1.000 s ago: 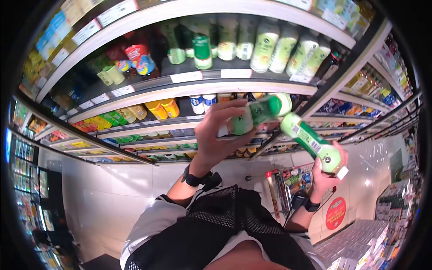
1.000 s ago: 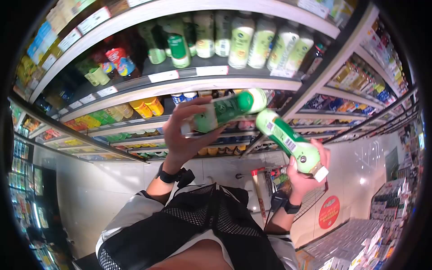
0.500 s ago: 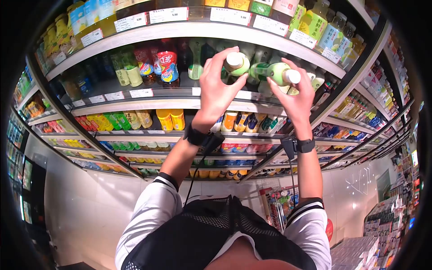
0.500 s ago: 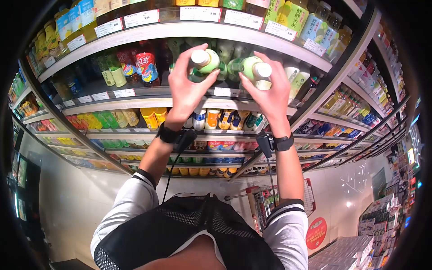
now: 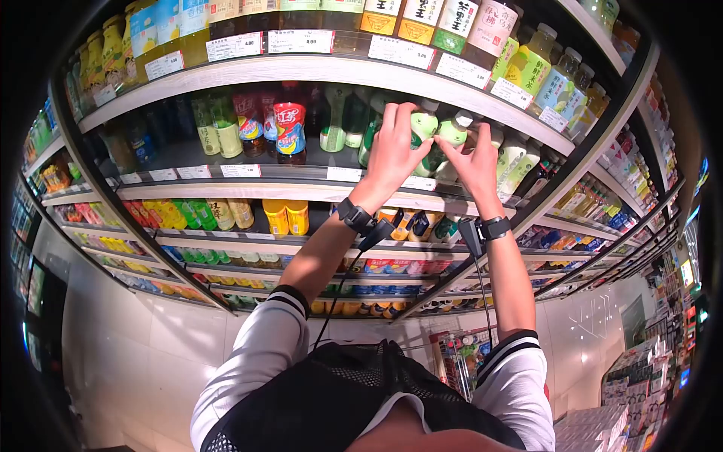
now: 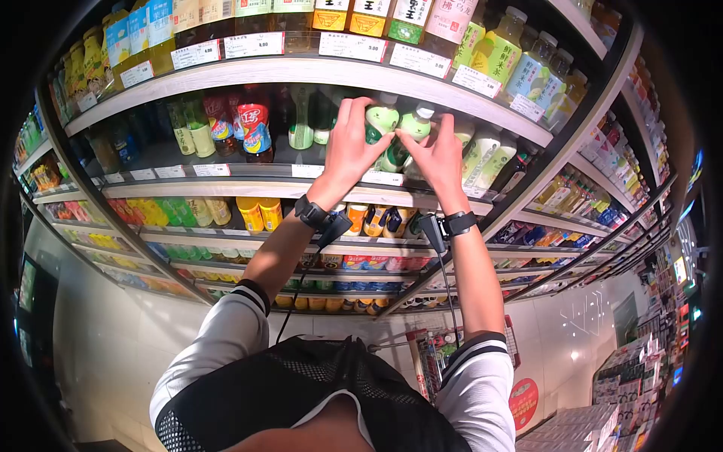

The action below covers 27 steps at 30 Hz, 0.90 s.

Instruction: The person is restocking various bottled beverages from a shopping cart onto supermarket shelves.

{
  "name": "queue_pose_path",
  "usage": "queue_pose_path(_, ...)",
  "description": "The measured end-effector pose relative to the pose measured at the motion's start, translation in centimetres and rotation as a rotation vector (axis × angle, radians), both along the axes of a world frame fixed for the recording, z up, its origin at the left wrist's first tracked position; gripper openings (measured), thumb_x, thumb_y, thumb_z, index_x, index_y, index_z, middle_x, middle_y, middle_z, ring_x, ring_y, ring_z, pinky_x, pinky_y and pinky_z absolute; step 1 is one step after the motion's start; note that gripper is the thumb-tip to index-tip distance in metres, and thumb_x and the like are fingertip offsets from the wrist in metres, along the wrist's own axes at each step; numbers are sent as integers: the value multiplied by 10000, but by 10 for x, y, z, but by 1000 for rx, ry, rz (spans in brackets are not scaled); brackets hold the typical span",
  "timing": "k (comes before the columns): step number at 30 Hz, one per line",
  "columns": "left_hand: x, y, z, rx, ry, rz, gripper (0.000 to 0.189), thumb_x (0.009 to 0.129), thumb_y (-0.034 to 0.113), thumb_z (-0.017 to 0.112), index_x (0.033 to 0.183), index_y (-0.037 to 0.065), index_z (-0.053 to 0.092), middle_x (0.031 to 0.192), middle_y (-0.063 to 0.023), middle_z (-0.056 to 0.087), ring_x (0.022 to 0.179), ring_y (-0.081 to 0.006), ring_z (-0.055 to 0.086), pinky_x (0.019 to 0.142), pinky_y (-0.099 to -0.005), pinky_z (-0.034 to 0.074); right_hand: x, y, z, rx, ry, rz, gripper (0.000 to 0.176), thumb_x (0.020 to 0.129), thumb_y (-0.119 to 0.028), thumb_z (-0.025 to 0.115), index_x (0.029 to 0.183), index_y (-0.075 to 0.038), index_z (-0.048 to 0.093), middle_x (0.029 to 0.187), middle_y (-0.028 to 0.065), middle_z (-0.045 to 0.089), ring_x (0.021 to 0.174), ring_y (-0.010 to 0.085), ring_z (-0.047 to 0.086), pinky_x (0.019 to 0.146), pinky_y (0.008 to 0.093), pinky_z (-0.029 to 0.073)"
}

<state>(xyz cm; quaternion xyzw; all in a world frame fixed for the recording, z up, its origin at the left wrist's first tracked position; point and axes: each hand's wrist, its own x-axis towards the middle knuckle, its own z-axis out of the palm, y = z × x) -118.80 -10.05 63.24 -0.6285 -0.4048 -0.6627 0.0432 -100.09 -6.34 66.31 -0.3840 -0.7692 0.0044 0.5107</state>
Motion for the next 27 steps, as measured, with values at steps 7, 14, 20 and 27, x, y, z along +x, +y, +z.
queue_pose_path(7, 8, 6, -7, -32, 93, 169, 532, 877, 195, 834, 1301, 11, 569, 1190, -191, 578, 1021, -421, 672, 803, -489, 573, -9, 4, 6, 121, -79, -132, 544, 829, -361, 927, 1052, 58, 663, 913, 204, 648, 751, 299, 691, 691, 429, 574)
queue_pose_path(14, 8, 8, -6, 130, 193, 349, 504, 870, 213, 824, 1268, -23, 626, 1200, -164, 636, 1107, -379, 593, 926, -460, 519, -23, 27, -4, 77, -281, -315, 500, 953, -410, 793, 1003, 74, 677, 952, 332, 619, 862, 511, 672, 767, 544, 570)
queue_pose_path(20, 1, 11, -18, 68, 206, 278, 551, 927, 188, 787, 1409, 10, 587, 1361, -177, 648, 1164, -393, 627, 967, -459, 547, -33, 25, -3, 25, -237, -373, 487, 953, -416, 800, 1040, 45, 669, 977, 308, 602, 844, 505, 666, 712, 547, 547)
queue_pose_path(27, 5, 17, -24, 58, 180, 263, 529, 958, 172, 761, 1442, 50, 588, 1408, -157, 647, 1160, -391, 644, 973, -465, 547, -32, 31, -20, 127, -134, -219, 447, 937, -227, 778, 1164, 13, 478, 1042, 259, 606, 863, 496, 669, 683, 559, 564)
